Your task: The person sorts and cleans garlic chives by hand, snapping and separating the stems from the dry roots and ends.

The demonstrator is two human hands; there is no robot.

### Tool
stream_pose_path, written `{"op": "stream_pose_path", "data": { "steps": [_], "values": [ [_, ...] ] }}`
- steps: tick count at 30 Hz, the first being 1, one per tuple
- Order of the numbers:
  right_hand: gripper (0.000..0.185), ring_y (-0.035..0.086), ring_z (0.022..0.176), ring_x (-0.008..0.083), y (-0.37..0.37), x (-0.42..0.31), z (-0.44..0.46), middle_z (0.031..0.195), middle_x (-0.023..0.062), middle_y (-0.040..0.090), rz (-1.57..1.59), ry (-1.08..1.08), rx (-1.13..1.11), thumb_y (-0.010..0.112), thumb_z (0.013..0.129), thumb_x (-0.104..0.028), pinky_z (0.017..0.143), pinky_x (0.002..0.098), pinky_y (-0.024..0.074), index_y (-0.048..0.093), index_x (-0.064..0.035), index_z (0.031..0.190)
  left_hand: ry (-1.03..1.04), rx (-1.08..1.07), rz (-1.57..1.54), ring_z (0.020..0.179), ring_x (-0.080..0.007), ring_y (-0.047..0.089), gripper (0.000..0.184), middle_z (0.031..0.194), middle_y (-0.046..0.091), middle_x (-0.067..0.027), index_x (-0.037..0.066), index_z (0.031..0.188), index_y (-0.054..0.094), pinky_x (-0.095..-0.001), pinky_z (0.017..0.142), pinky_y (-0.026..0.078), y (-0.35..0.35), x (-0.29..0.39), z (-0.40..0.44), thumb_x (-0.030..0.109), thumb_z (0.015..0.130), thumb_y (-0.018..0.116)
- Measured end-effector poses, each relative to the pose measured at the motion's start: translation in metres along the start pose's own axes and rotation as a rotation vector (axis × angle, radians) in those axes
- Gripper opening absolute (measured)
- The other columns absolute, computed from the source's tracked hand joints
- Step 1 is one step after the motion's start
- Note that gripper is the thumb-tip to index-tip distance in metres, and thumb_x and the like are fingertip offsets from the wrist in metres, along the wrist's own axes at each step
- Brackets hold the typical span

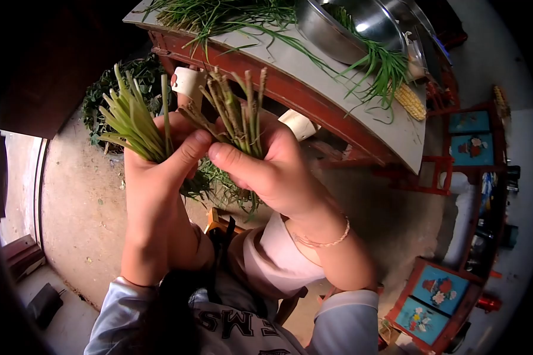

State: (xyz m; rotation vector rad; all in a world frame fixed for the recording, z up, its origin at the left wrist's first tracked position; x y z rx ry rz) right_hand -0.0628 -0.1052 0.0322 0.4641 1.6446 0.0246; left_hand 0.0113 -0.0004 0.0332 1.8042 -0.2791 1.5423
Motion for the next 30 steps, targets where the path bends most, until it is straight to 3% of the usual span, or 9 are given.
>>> {"op": "stream_pose_path", "data": {
  "steps": [5, 8, 15, 17, 20, 25, 27, 29, 30],
  "values": [
    [0.017, 0.035, 0.047, 0.0033, 0.001, -0.002, 0.0, 0.066, 0.0001, 0.045, 0.026, -0.033, 0.03, 0.045, 0.087, -0.02, 0.04, 0.0156, 0.0278, 0.043, -0.0055, 0.078, -0.037, -0.043, -0.072, 0.054, -0.0123, 0.056, 0.005, 0.062, 0.057, -0.0069, -0.007, 0.076, 0.054, -0.0208, 0.054, 0.045, 0.002, 0.008, 0.0, -0.002, 0.076, 0.053],
    [0.021, 0.039, 0.048, 0.0051, -0.005, -0.001, 0.0, 0.065, 0.0006, 0.045, 0.001, -0.052, -0.001, 0.044, 0.087, -0.022, 0.041, 0.017, 0.0305, 0.047, -0.0035, 0.077, -0.018, -0.034, -0.089, 0.057, -0.0116, 0.055, 0.006, 0.065, 0.057, -0.0064, -0.006, 0.077, 0.054, -0.02, 0.054, 0.044, 0.001, 0.007, 0.0, 0.0, 0.076, 0.054],
    [0.027, 0.048, 0.059, 0.0075, -0.012, 0.0, 0.001, 0.066, 0.0015, 0.053, -0.245, -0.183, 0.204, 0.044, 0.087, -0.023, 0.051, 0.0201, 0.0367, 0.055, -0.0014, 0.076, -0.044, 0.134, -0.085, 0.051, -0.0031, 0.042, 0.014, 0.069, 0.057, -0.0025, -0.001, 0.082, 0.057, -0.0159, 0.045, 0.03, -0.019, 0.001, 0.003, 0.011, 0.075, 0.061],
    [0.032, 0.049, 0.056, 0.0076, -0.007, -0.002, 0.0, 0.072, 0.007, 0.055, -0.252, -0.129, 0.131, 0.04, 0.087, -0.026, 0.049, 0.0194, 0.038, 0.052, 0.0014, 0.077, -0.056, 0.106, -0.124, 0.052, -0.0034, 0.042, 0.015, 0.07, 0.058, -0.0023, 0.0, 0.083, 0.057, -0.016, 0.045, 0.031, -0.019, 0.001, 0.003, 0.011, 0.074, 0.062],
    [0.024, 0.041, 0.051, 0.0044, -0.002, -0.005, -0.001, 0.069, 0.0031, 0.053, -0.379, -0.139, 0.027, 0.047, 0.084, -0.023, 0.045, 0.0172, 0.0298, 0.052, -0.001, 0.077, 0.006, 0.131, 0.026, 0.042, -0.0023, 0.031, 0.016, 0.069, 0.054, -0.0089, -0.003, 0.085, 0.051, -0.0163, 0.04, 0.027, -0.013, 0.0, 0.002, 0.013, 0.082, 0.051],
    [0.018, 0.038, 0.051, 0.0027, -0.004, -0.003, -0.001, 0.066, 0.0005, 0.052, -0.402, -0.183, -0.052, 0.054, 0.079, -0.019, 0.045, 0.0157, 0.026, 0.052, -0.0007, 0.078, 0.013, 0.113, 0.025, 0.044, -0.0026, 0.035, 0.017, 0.073, 0.056, -0.0102, -0.002, 0.086, 0.052, -0.0154, 0.041, 0.028, -0.011, -0.001, 0.001, 0.014, 0.081, 0.053],
    [0.009, 0.046, 0.059, 0.006, -0.004, -0.008, -0.002, 0.063, -0.0003, 0.053, -0.329, -0.098, -0.011, 0.057, 0.076, -0.008, 0.054, 0.0208, 0.0375, 0.056, 0.0007, 0.075, 0.02, 0.106, 0.014, 0.045, -0.0025, 0.036, 0.018, 0.072, 0.056, -0.0094, -0.002, 0.088, 0.052, -0.0149, 0.041, 0.028, -0.011, 0.0, 0.001, 0.014, 0.08, 0.054],
    [0.009, 0.046, 0.059, 0.0061, -0.002, -0.008, -0.004, 0.063, -0.0002, 0.053, -0.265, -0.068, 0.028, 0.057, 0.076, -0.008, 0.054, 0.0207, 0.0375, 0.056, 0.0008, 0.074, -0.026, 0.047, 0.03, 0.07, -0.0087, 0.055, 0.02, 0.08, 0.06, -0.0063, -0.003, 0.086, 0.056, -0.0181, 0.06, 0.043, -0.011, 0.003, 0.001, 0.012, 0.074, 0.062],
    [0.009, 0.046, 0.059, 0.0062, -0.002, -0.008, -0.004, 0.064, -0.0002, 0.052, -0.2, -0.039, 0.066, 0.056, 0.076, -0.008, 0.054, 0.0206, 0.0374, 0.056, 0.0008, 0.074, -0.023, 0.046, 0.033, 0.069, -0.0099, 0.056, 0.02, 0.077, 0.06, -0.0066, -0.004, 0.086, 0.056, -0.0203, 0.061, 0.045, -0.009, 0.005, 0.0, 0.01, 0.073, 0.063]
  ]
}}
Point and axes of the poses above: each hand's wrist, its own z-axis towards the middle knuckle, its own y-axis out of the palm, x = y × z, the point moved 3 cm from there along z, towards the middle knuckle
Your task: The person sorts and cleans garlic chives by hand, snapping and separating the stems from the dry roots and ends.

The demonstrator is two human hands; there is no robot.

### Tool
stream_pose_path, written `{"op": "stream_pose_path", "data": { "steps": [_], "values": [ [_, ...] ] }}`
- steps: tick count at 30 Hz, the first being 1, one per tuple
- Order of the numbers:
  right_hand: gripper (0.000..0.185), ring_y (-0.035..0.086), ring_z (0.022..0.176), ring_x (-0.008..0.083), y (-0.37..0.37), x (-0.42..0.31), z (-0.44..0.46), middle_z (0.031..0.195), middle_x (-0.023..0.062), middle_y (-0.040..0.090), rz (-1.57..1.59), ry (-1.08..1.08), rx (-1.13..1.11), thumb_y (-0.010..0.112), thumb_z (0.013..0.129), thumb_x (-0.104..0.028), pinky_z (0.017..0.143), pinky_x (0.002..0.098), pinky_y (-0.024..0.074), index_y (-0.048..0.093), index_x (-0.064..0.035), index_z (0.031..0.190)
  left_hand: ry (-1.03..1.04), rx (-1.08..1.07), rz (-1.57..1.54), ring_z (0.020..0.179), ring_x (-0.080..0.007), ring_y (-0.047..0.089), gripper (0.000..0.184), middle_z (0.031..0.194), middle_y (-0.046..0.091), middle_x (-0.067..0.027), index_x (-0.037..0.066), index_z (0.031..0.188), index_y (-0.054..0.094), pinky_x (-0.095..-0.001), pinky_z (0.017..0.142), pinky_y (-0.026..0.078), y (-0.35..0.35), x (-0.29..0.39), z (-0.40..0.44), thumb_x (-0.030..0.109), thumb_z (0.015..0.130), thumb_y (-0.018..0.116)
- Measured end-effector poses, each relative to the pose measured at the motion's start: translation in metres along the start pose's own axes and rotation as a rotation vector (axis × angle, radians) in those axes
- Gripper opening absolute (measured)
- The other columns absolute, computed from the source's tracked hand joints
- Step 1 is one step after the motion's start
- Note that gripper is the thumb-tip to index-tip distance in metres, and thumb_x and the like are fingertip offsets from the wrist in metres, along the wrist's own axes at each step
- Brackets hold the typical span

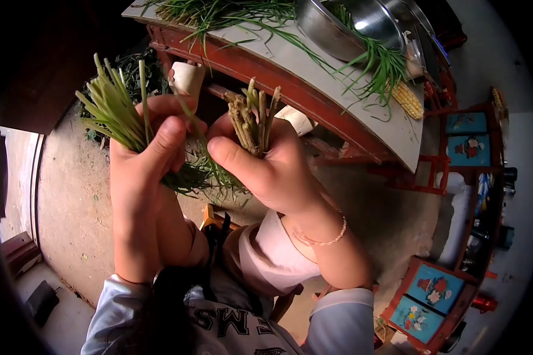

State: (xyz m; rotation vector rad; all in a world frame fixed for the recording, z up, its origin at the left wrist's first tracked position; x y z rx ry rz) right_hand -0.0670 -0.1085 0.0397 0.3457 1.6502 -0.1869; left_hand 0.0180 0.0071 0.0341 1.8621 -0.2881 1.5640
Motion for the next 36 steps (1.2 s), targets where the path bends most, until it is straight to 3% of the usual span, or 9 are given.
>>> {"op": "stream_pose_path", "data": {
  "steps": [10, 14, 23, 24, 26, 29, 33, 34, 36],
  "values": [
    [0.009, 0.045, 0.061, 0.0049, 0.0, -0.001, -0.003, 0.065, -0.001, 0.052, -0.016, -0.048, 0.042, 0.054, 0.078, -0.008, 0.054, 0.0201, 0.0379, 0.054, 0.0004, 0.075, 0.073, -0.114, 0.069, 0.06, -0.0088, 0.056, 0.003, 0.066, 0.059, -0.0054, -0.003, 0.072, 0.057, -0.0195, 0.056, 0.044, 0.007, 0.0, -0.001, -0.002, 0.07, 0.059],
    [0.008, 0.045, 0.062, 0.005, 0.001, -0.002, -0.004, 0.068, -0.0007, 0.052, 0.0, -0.033, 0.018, 0.053, 0.079, -0.008, 0.055, 0.0203, 0.0383, 0.054, 0.0, 0.08, 0.036, -0.097, 0.069, 0.063, -0.0077, 0.051, 0.01, 0.07, 0.056, -0.0036, -0.002, 0.077, 0.055, -0.0177, 0.057, 0.039, 0.01, 0.001, -0.004, -0.001, 0.068, 0.06],
    [0.013, 0.048, 0.067, 0.0059, 0.008, 0.008, -0.004, 0.072, 0.0, 0.053, 0.1, -0.061, 0.11, 0.059, 0.078, -0.011, 0.061, 0.0199, 0.0394, 0.055, 0.0003, 0.082, 0.329, 0.112, 0.279, 0.06, -0.0029, 0.045, 0.008, 0.065, 0.052, 0.0015, -0.001, 0.077, 0.055, -0.0163, 0.052, 0.036, -0.002, -0.003, -0.006, -0.001, 0.069, 0.058],
    [0.016, 0.041, 0.056, 0.0033, 0.009, 0.009, -0.004, 0.066, -0.0008, 0.05, 0.034, -0.095, 0.101, 0.061, 0.077, -0.012, 0.05, 0.0176, 0.0308, 0.053, 0.0002, 0.084, 0.326, 0.12, 0.275, 0.06, -0.003, 0.046, 0.009, 0.065, 0.053, 0.0012, -0.001, 0.077, 0.055, -0.0162, 0.052, 0.036, -0.002, -0.002, -0.005, -0.001, 0.068, 0.058],
    [0.017, 0.038, 0.049, 0.002, 0.013, 0.005, -0.004, 0.062, -0.0016, 0.048, -0.046, -0.084, 0.131, 0.065, 0.073, -0.011, 0.042, 0.0166, 0.0269, 0.052, -0.001, 0.079, 0.385, 0.128, 0.352, 0.06, -0.0029, 0.046, 0.01, 0.065, 0.053, 0.001, -0.001, 0.078, 0.056, -0.0162, 0.051, 0.036, -0.006, -0.001, -0.005, -0.002, 0.068, 0.058],
    [0.015, 0.04, 0.054, 0.0042, 0.014, 0.008, -0.004, 0.062, -0.0018, 0.048, -0.196, -0.317, 0.215, 0.065, 0.072, -0.01, 0.048, 0.0186, 0.0317, 0.051, -0.0018, 0.071, 0.483, 0.153, 0.466, 0.059, -0.0027, 0.046, 0.011, 0.065, 0.054, 0.0008, -0.001, 0.079, 0.056, -0.0163, 0.05, 0.036, -0.011, -0.003, -0.001, -0.001, 0.069, 0.058],
    [0.014, 0.041, 0.057, 0.0053, 0.015, 0.001, -0.011, 0.061, -0.0015, 0.046, -0.164, -0.304, 0.181, 0.059, 0.073, -0.003, 0.052, 0.0201, 0.0333, 0.048, -0.0026, 0.064, 0.528, 0.305, 0.43, 0.052, -0.0022, 0.043, 0.003, 0.058, 0.052, 0.0011, -0.001, 0.075, 0.057, -0.0162, 0.046, 0.034, -0.016, 0.004, 0.004, -0.001, 0.071, 0.057],
    [0.01, 0.046, 0.06, 0.0031, 0.01, 0.004, -0.015, 0.065, -0.003, 0.054, -0.186, -0.269, 0.135, 0.059, 0.076, -0.008, 0.055, 0.0191, 0.0383, 0.056, -0.0005, 0.081, 0.478, 0.344, 0.436, 0.052, -0.002, 0.043, 0.001, 0.057, 0.052, 0.0018, -0.001, 0.073, 0.056, -0.016, 0.046, 0.034, -0.017, 0.007, 0.004, -0.001, 0.072, 0.056],
    [0.008, 0.044, 0.059, 0.0026, 0.009, 0.005, -0.018, 0.062, -0.0039, 0.051, -0.158, -0.285, 0.137, 0.059, 0.076, -0.008, 0.053, 0.0189, 0.037, 0.055, -0.0011, 0.077, 0.437, 0.381, 0.453, 0.052, -0.0018, 0.043, 0.001, 0.056, 0.051, 0.0024, -0.001, 0.072, 0.056, -0.0158, 0.046, 0.034, -0.019, 0.012, 0.004, -0.001, 0.073, 0.056]
  ]
}}
Point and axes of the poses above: each hand's wrist, its own z-axis towards the middle knuckle, its own y-axis out of the palm, x = y × z, the point moved 3 cm from there along z, towards the middle knuckle
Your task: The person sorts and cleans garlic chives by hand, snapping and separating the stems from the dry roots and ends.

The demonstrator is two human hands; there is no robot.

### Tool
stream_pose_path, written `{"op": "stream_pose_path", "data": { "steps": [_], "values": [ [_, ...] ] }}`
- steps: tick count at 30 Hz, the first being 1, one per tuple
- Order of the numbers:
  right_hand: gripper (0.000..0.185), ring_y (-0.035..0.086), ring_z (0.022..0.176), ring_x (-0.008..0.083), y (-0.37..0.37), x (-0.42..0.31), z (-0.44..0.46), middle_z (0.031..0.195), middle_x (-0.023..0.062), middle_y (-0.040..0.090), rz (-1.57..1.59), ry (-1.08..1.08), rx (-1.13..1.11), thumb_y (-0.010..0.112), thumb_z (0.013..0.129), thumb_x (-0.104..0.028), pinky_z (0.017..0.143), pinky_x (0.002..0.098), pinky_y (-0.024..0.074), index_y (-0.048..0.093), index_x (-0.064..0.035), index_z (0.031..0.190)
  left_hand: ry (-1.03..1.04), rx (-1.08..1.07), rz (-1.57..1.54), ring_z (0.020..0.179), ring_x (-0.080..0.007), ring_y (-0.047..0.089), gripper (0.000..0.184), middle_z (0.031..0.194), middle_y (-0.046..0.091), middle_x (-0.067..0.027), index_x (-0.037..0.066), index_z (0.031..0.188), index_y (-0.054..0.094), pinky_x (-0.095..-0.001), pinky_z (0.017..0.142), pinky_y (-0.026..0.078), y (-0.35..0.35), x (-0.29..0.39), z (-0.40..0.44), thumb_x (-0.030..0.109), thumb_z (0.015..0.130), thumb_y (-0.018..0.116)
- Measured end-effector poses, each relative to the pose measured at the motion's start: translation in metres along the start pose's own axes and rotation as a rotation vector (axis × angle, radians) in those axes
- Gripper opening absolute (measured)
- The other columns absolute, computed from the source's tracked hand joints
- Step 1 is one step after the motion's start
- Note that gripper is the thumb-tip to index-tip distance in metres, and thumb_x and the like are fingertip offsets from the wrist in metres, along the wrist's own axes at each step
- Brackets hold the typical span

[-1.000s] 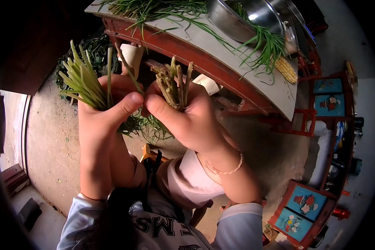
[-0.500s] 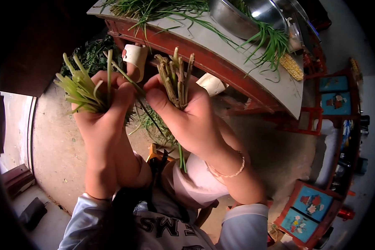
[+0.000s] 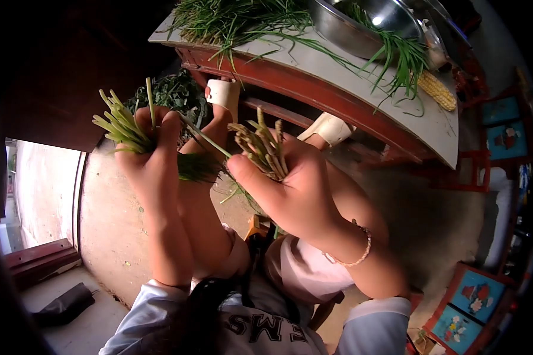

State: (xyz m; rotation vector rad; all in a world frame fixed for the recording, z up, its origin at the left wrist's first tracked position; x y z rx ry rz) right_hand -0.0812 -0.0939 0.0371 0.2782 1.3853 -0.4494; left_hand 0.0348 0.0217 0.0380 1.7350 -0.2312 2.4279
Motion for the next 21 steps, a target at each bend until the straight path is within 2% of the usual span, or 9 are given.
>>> {"op": "stream_pose_path", "data": {
  "steps": [2, 6, 12, 15, 17, 21],
  "values": [
    [0.013, 0.04, 0.055, 0.0018, -0.002, 0.0, -0.001, 0.058, -0.0054, 0.046, -0.003, -0.024, -0.005, 0.058, 0.076, -0.007, 0.05, 0.0186, 0.0338, 0.05, -0.003, 0.068, -0.057, -0.015, -0.1, 0.051, -0.0013, 0.042, 0.004, 0.056, 0.051, 0.0029, -0.001, 0.068, 0.055, -0.0159, 0.046, 0.034, -0.002, 0.001, 0.003, -0.001, 0.073, 0.056],
    [0.015, 0.039, 0.053, 0.003, -0.007, 0.0, -0.005, 0.057, -0.0043, 0.044, 0.109, 0.001, 0.026, 0.057, 0.076, -0.006, 0.049, 0.0192, 0.0332, 0.048, -0.003, 0.065, 0.041, 0.019, -0.015, 0.053, -0.0016, 0.043, 0.006, 0.057, 0.051, 0.0025, -0.001, 0.067, 0.055, -0.0163, 0.048, 0.035, -0.009, -0.009, 0.009, -0.001, 0.073, 0.056],
    [0.016, 0.04, 0.053, 0.0043, -0.025, -0.007, -0.015, 0.056, -0.0029, 0.043, 0.113, 0.13, 0.092, 0.055, 0.074, -0.004, 0.048, 0.02, 0.0322, 0.046, -0.0035, 0.061, 0.007, 0.062, 0.027, 0.056, -0.0026, 0.045, 0.006, 0.06, 0.052, 0.0021, -0.001, 0.066, 0.055, -0.017, 0.053, 0.036, -0.008, -0.011, 0.01, -0.001, 0.071, 0.057],
    [0.012, 0.036, 0.05, 0.0042, -0.038, -0.005, -0.019, 0.056, -0.0035, 0.041, 0.168, 0.149, 0.2, 0.053, 0.074, -0.006, 0.046, 0.0197, 0.0294, 0.046, -0.0045, 0.064, 0.0, 0.059, 0.037, 0.056, -0.0025, 0.041, 0.006, 0.061, 0.048, 0.0038, 0.001, 0.069, 0.054, -0.0154, 0.053, 0.032, -0.005, -0.009, 0.009, 0.0, 0.074, 0.057],
    [0.012, 0.034, 0.049, 0.004, -0.043, -0.007, -0.022, 0.056, -0.0039, 0.04, 0.365, 0.259, 0.223, 0.053, 0.076, -0.006, 0.045, 0.0197, 0.0287, 0.046, -0.0044, 0.066, -0.083, 0.018, -0.066, 0.051, -0.0025, 0.044, 0.006, 0.057, 0.052, 0.0014, 0.0, 0.066, 0.055, -0.017, 0.047, 0.035, 0.0, -0.005, 0.006, -0.001, 0.071, 0.059],
    [0.011, 0.037, 0.05, 0.0039, -0.044, -0.008, -0.021, 0.058, -0.003, 0.043, 0.318, 0.23, 0.243, 0.053, 0.076, -0.006, 0.046, 0.0192, 0.0302, 0.047, -0.0037, 0.067, -0.08, -0.136, -0.061, 0.05, -0.0028, 0.046, 0.006, 0.058, 0.053, 0.0015, 0.0, 0.071, 0.057, -0.0156, 0.046, 0.035, 0.019, 0.001, -0.012, -0.001, 0.069, 0.062]
  ]
}}
Point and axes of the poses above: each hand's wrist, its own z-axis towards the middle knuckle, its own y-axis out of the palm, x = y × z, the point moved 3 cm from there along z, towards the middle knuckle
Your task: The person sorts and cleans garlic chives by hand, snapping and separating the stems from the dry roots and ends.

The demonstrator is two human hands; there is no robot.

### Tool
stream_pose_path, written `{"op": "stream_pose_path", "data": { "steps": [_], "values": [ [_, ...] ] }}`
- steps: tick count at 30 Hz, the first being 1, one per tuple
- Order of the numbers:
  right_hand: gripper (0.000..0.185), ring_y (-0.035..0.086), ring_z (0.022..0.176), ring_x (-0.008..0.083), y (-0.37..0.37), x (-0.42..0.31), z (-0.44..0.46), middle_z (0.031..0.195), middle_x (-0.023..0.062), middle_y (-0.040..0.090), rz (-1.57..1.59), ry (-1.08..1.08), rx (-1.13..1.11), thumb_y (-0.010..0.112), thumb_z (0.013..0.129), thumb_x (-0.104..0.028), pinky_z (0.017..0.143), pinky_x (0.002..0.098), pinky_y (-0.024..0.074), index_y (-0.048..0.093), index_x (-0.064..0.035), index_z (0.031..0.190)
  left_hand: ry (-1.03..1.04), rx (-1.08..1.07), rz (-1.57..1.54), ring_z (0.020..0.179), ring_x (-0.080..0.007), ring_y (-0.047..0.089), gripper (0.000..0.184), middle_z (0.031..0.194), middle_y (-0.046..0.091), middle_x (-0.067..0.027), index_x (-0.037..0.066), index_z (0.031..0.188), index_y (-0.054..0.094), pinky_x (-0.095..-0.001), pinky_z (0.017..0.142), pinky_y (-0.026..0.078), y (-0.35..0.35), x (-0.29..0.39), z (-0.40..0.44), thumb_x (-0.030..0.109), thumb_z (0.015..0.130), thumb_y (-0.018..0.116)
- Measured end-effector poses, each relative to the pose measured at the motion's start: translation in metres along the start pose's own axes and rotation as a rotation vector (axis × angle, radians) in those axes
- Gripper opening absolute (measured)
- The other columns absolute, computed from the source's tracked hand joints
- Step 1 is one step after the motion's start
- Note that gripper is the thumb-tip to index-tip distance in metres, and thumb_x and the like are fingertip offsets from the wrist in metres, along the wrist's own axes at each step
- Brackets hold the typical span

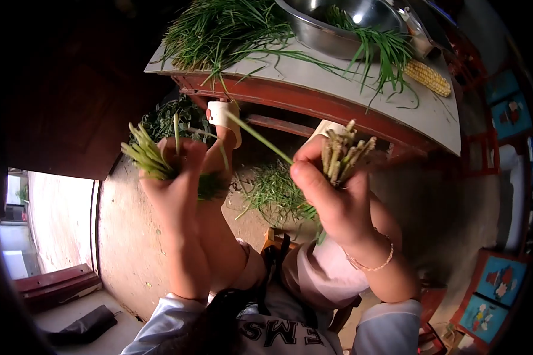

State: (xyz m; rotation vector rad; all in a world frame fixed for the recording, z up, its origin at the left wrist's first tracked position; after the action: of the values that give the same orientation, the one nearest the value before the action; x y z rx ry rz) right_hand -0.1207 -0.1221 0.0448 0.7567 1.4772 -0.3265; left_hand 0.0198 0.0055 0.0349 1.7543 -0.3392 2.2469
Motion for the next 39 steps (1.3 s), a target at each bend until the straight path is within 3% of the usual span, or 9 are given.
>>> {"op": "stream_pose_path", "data": {
  "steps": [4, 5, 6, 9, 16, 20, 25, 30, 39],
  "values": [
    [0.008, 0.042, 0.056, 0.0044, 0.008, 0.0, -0.001, 0.062, -0.0017, 0.048, -0.076, -0.073, -0.046, 0.054, 0.075, -0.005, 0.051, 0.0187, 0.0342, 0.05, -0.0021, 0.069, 0.079, -0.108, 0.019, 0.056, -0.0043, 0.047, 0.009, 0.06, 0.051, 0.0032, 0.003, 0.069, 0.057, -0.0163, 0.05, 0.036, 0.009, -0.007, -0.015, -0.002, 0.066, 0.064],
    [0.008, 0.042, 0.057, 0.0044, 0.01, 0.001, -0.002, 0.062, -0.0017, 0.048, -0.069, -0.064, -0.065, 0.054, 0.075, -0.005, 0.051, 0.0187, 0.0343, 0.05, -0.0021, 0.069, 0.299, -0.153, 0.268, 0.055, -0.0057, 0.046, 0.01, 0.062, 0.049, 0.0024, 0.004, 0.069, 0.056, -0.0176, 0.05, 0.037, 0.011, -0.005, -0.014, -0.002, 0.067, 0.064],
    [0.008, 0.042, 0.057, 0.0043, 0.012, 0.001, -0.002, 0.062, -0.0018, 0.048, -0.063, -0.055, -0.083, 0.055, 0.074, -0.005, 0.052, 0.0187, 0.0345, 0.05, -0.0021, 0.069, 0.298, -0.154, 0.268, 0.055, -0.0057, 0.046, 0.01, 0.062, 0.049, 0.0024, 0.004, 0.069, 0.056, -0.0176, 0.05, 0.037, 0.017, 0.003, -0.016, -0.002, 0.067, 0.064],
    [0.008, 0.041, 0.057, 0.0043, 0.015, -0.001, -0.002, 0.063, -0.0021, 0.047, -0.063, -0.049, -0.098, 0.054, 0.074, -0.003, 0.052, 0.0189, 0.0338, 0.049, -0.0018, 0.069, -0.229, -0.198, -0.297, 0.068, -0.0083, 0.051, 0.015, 0.074, 0.055, -0.0023, 0.001, 0.079, 0.058, -0.0198, 0.062, 0.042, 0.026, 0.009, -0.02, 0.004, 0.067, 0.067],
    [0.01, 0.041, 0.057, 0.004, 0.023, 0.008, 0.002, 0.063, -0.0019, 0.046, -0.189, -0.224, -0.284, 0.056, 0.076, -0.005, 0.051, 0.0184, 0.0324, 0.05, -0.0011, 0.07, -0.405, -0.347, -0.373, 0.071, -0.0103, 0.053, 0.017, 0.075, 0.059, -0.005, 0.0, 0.082, 0.059, -0.0221, 0.067, 0.043, 0.02, 0.006, -0.021, 0.011, 0.071, 0.066],
    [0.009, 0.041, 0.054, 0.0039, 0.029, 0.007, 0.001, 0.061, -0.0017, 0.049, -0.255, -0.231, -0.176, 0.058, 0.076, -0.005, 0.047, 0.0185, 0.0323, 0.052, 0.0002, 0.072, -0.442, -0.358, -0.356, 0.07, -0.0104, 0.054, 0.015, 0.074, 0.059, -0.005, -0.001, 0.081, 0.059, -0.0218, 0.066, 0.043, 0.018, 0.009, -0.022, 0.009, 0.071, 0.066],
    [0.012, 0.041, 0.052, 0.004, 0.028, 0.011, 0.008, 0.057, -0.002, 0.048, -0.297, -0.388, -0.211, 0.059, 0.075, -0.005, 0.046, 0.0194, 0.0326, 0.053, 0.0003, 0.067, -0.327, -0.305, -0.383, 0.068, -0.0104, 0.054, 0.007, 0.073, 0.059, -0.0051, -0.001, 0.078, 0.059, -0.0209, 0.064, 0.043, 0.021, 0.011, -0.024, 0.004, 0.073, 0.061],
    [0.021, 0.045, 0.055, 0.0069, 0.032, 0.008, 0.002, 0.061, 0.0024, 0.052, -0.291, -0.183, -0.198, 0.049, 0.08, -0.015, 0.051, 0.0193, 0.0355, 0.052, -0.0008, 0.066, -0.273, -0.329, -0.303, 0.067, -0.01, 0.053, 0.005, 0.073, 0.059, -0.0053, -0.001, 0.078, 0.059, -0.0209, 0.062, 0.043, 0.021, 0.011, -0.024, 0.003, 0.076, 0.056],
    [0.024, 0.045, 0.052, 0.0066, 0.035, 0.007, 0.001, 0.059, 0.0027, 0.052, -0.168, -0.121, -0.181, 0.047, 0.08, -0.015, 0.049, 0.019, 0.0364, 0.053, -0.0004, 0.062, -0.062, -0.29, -0.203, 0.059, -0.0076, 0.049, 0.004, 0.068, 0.056, -0.0028, 0.001, 0.074, 0.056, -0.0202, 0.052, 0.038, 0.023, 0.004, -0.026, 0.001, 0.077, 0.052]
  ]
}}
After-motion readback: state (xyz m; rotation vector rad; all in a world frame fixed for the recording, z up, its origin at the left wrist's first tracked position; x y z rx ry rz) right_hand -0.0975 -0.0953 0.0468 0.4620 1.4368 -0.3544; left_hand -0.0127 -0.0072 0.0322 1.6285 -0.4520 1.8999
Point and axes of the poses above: each hand's wrist, its own z-axis towards the middle knuckle, its own y-axis out of the palm, x = y × z, the point moved 3 cm from there along z, towards the middle knuckle
